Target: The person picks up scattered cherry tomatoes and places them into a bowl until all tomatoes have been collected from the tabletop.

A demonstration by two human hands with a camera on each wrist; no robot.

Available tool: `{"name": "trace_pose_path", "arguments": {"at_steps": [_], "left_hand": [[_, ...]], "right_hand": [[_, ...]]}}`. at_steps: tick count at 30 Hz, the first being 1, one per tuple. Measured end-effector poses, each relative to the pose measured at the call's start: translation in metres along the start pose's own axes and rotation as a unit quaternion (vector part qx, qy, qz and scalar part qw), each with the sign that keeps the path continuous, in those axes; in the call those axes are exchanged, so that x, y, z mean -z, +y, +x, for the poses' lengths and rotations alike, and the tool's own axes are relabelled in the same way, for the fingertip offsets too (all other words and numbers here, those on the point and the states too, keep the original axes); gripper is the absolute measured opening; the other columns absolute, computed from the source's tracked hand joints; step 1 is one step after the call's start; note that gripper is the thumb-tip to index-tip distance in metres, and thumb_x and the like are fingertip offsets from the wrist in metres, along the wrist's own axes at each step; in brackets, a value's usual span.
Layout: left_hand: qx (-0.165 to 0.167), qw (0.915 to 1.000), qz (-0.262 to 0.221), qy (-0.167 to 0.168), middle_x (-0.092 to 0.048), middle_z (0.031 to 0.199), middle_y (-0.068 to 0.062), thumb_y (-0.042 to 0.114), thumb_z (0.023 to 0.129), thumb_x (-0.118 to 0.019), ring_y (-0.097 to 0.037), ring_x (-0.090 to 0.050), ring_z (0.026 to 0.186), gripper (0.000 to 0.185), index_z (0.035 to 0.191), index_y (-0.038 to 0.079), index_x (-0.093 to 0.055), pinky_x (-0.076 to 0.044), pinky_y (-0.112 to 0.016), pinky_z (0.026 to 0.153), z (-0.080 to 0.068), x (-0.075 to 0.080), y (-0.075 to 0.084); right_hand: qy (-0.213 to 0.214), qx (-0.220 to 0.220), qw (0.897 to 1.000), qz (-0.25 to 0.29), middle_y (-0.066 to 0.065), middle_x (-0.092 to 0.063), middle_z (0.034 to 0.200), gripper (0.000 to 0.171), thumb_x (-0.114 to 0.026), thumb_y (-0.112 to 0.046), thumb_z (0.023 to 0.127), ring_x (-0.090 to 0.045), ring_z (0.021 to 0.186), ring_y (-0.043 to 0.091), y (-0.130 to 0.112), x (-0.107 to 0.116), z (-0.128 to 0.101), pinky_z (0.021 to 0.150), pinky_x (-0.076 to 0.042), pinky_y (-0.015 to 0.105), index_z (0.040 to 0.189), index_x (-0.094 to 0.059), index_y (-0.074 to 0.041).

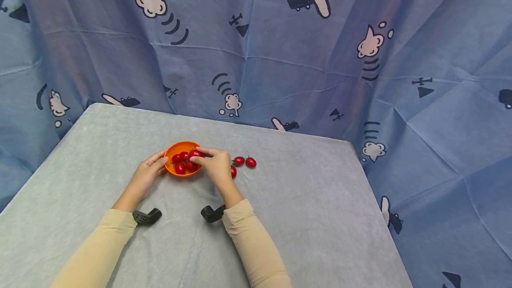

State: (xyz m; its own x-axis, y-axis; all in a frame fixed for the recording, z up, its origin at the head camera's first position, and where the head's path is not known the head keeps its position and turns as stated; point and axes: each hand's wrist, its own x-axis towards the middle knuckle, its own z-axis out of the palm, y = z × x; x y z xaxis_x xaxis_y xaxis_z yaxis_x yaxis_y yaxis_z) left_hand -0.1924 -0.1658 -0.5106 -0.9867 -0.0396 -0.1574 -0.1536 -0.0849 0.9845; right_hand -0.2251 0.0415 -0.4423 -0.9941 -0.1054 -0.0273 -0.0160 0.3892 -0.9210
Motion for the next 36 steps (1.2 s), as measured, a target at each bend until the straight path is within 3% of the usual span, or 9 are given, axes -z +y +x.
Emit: {"name": "trace_pose_path", "arguments": {"at_steps": [8,16,28,36], "left_hand": [[0.003,1.0000,0.002,-0.002,-0.041,0.156,-0.014,0.026,0.105,-0.049,0.015,-0.056,0.099,0.053,0.153,0.006,-0.038,-0.049,-0.007,0.086,-0.001,0.001,0.001],[0.006,1.0000,0.006,0.002,-0.041,0.157,-0.014,0.027,0.105,-0.050,0.014,-0.054,0.103,0.053,0.152,0.006,-0.039,-0.049,-0.006,0.087,-0.001,0.000,0.001],[0.004,1.0000,0.009,0.002,-0.041,0.157,-0.015,0.026,0.105,-0.049,0.015,-0.054,0.101,0.053,0.152,0.005,-0.039,-0.048,-0.006,0.086,0.000,0.000,-0.001],[0.004,1.0000,0.005,-0.004,-0.040,0.157,-0.014,0.027,0.105,-0.049,0.015,-0.054,0.103,0.053,0.153,0.005,-0.038,-0.048,-0.006,0.087,0.000,0.001,0.000]], "right_hand": [[0.013,-0.004,1.000,-0.010,0.009,-0.075,0.113,0.032,-0.087,-0.023,0.076,-0.065,0.113,0.021,-0.004,-0.010,0.001,0.074,-0.053,0.019,0.106,-0.080,-0.014],[0.014,0.007,0.999,-0.034,0.010,-0.075,0.115,0.033,-0.088,-0.022,0.075,-0.065,0.117,0.024,-0.004,-0.019,0.006,0.094,-0.056,0.033,0.106,-0.080,-0.013],[0.013,0.029,0.998,-0.047,0.009,-0.076,0.110,0.030,-0.086,-0.018,0.077,-0.067,0.114,0.022,-0.003,-0.029,0.003,0.091,-0.058,0.028,0.106,-0.080,-0.012],[0.004,0.047,0.995,-0.088,0.009,-0.076,0.111,0.030,-0.084,-0.017,0.079,-0.067,0.111,0.024,-0.001,-0.036,0.003,0.091,-0.058,0.030,0.108,-0.079,-0.010]]}}
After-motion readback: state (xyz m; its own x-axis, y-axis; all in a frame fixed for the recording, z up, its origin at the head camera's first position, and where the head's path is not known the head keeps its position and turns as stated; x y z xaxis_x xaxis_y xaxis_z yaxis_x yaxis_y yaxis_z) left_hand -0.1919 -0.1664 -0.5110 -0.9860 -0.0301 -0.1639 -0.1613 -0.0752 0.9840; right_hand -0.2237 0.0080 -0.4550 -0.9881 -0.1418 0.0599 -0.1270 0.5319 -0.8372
